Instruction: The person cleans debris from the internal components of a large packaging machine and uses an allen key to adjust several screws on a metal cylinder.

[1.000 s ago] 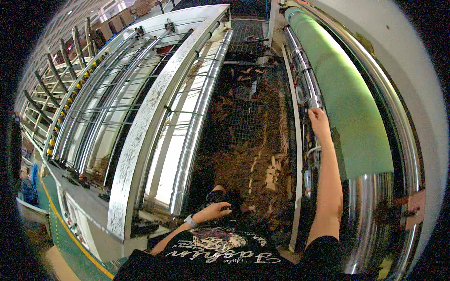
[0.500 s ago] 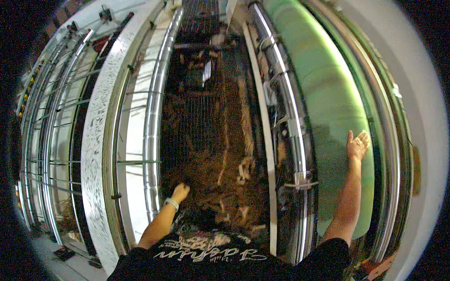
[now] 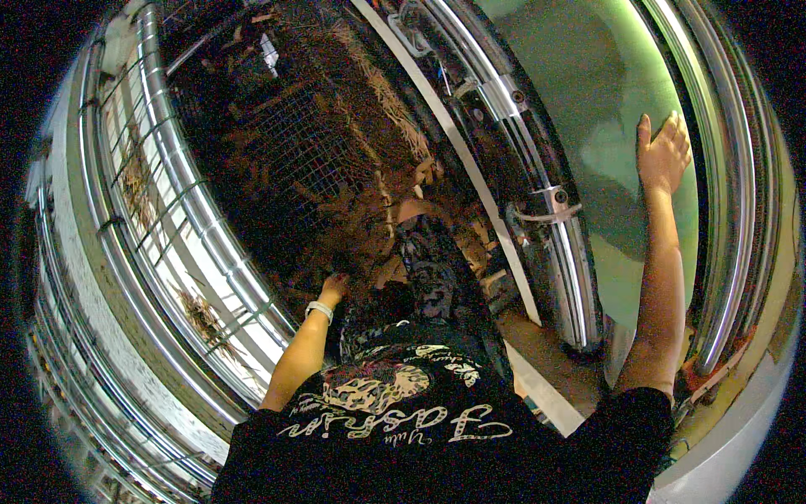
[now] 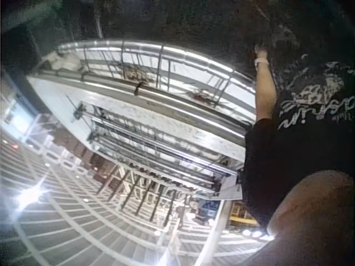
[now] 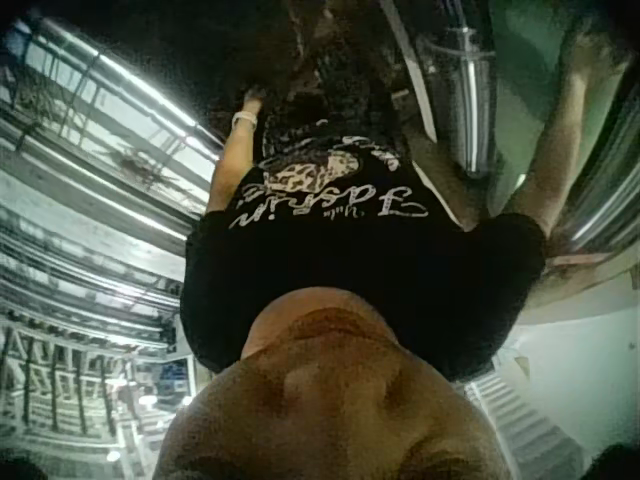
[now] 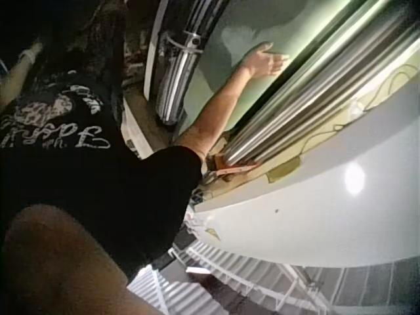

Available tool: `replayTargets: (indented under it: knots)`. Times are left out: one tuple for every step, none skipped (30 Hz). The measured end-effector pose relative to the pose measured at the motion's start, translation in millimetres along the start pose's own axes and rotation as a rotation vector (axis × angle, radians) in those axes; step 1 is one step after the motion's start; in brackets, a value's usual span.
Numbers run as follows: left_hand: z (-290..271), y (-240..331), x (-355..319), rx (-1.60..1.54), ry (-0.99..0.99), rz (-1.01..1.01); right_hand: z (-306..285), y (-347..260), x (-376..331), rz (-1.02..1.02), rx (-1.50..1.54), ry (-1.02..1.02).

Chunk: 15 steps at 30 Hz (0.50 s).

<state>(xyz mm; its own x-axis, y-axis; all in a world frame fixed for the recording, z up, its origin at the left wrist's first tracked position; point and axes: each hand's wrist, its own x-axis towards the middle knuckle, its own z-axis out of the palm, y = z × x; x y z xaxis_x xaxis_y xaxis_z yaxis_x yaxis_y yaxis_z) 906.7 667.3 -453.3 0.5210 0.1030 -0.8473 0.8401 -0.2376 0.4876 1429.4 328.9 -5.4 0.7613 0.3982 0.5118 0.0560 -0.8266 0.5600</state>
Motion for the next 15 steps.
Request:
replayTargets:
  knots:
    - [-1.3,8.9,6.4,-0.103,-0.051,-0.034,-1.8,-2.4,-1.3,0.006,-0.030,0.017]
    - [0.0,18.0,11.3,-0.233,-0.043,-0.071,0.7,5.9,-0.4,-0.005,-0.043,0.036]
    - [-7.2,21.2,10.2,-0.213,-0.004,-0.081,6.2,4.8,3.9,-0.025,-0.035,0.057]
    - [-15.1,28.4,5.5,-0.194,0.035,-0.097,8.2,-0.3,1.8,-0.042,-0.020,0.072]
    - [-28.9,35.6,3.6,-0.013,0.079,-0.066,5.5,-3.7,0.0,-0.034,0.016,0.024]
    - [-37.2,44.9,-2.2,0.156,0.124,-0.027,2.7,-6.5,2.1,-0.034,0.062,0.024]
    - [-37.3,44.5,15.3,-0.030,0.117,-0.025,5.4,-2.9,-0.7,-0.029,0.031,0.046]
    - [-49.0,34.2,25.0,-0.025,0.061,-0.155,8.3,0.7,-4.0,-0.023,-0.002,0.066]
    - [-42.7,-25.9,59.9,-0.078,0.123,0.066,13.3,-3.3,5.6,-0.033,0.057,0.089]
    - [-37.4,-84.5,89.2,-0.131,0.198,0.282,12.6,-12.0,15.5,-0.052,0.130,0.110]
    - [-39.4,-85.0,85.5,0.078,0.146,0.235,3.5,-23.8,18.5,-0.093,0.193,0.130]
    - [-50.6,-71.5,89.6,0.352,0.026,0.242,-10.7,-14.6,13.1,-0.060,0.125,0.079]
    - [-65.8,-57.7,86.5,0.608,-0.084,0.267,-14.0,-8.4,2.8,-0.050,0.096,0.067]
    - [-65.2,-46.3,93.7,0.470,-0.005,0.294,-11.3,-6.0,3.2,-0.042,0.082,0.078]
    - [-64.9,-44.1,87.2,0.333,0.088,0.292,5.4,-8.3,0.1,-0.030,0.113,0.076]
